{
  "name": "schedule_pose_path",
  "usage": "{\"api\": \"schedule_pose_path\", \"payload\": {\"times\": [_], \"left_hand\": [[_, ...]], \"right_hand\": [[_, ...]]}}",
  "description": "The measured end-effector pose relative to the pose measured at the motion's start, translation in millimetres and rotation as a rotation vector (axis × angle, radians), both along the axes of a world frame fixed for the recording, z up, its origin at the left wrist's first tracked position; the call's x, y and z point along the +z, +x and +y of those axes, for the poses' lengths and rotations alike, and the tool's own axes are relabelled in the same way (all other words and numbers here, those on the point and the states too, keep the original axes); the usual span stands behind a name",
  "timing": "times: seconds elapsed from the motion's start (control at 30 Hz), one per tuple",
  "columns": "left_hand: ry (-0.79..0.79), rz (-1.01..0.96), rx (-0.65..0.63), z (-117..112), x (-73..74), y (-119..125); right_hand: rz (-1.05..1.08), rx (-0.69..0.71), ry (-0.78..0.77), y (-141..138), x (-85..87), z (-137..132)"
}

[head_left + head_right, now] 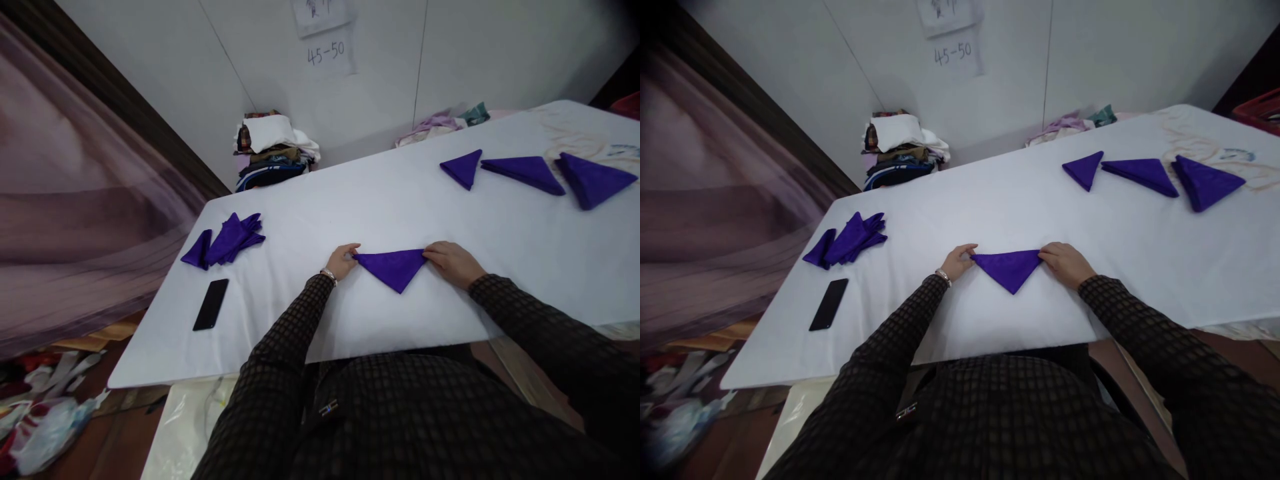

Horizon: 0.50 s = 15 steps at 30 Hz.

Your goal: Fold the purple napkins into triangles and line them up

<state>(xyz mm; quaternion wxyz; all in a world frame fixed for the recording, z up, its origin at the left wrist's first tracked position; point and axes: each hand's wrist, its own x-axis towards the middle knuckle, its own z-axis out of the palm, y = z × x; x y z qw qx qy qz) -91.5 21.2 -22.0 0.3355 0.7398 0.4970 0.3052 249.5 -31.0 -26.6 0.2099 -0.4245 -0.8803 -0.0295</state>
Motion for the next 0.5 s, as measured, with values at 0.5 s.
{"api": "schedule_pose_path", "payload": {"times": [0.5], "left_hand": [[0.056, -0.146, -0.062, -28.2, -6.9, -5.4]], "right_hand": [[0.053, 0.006, -0.032, -13.0, 5.7, -19.4]]}}
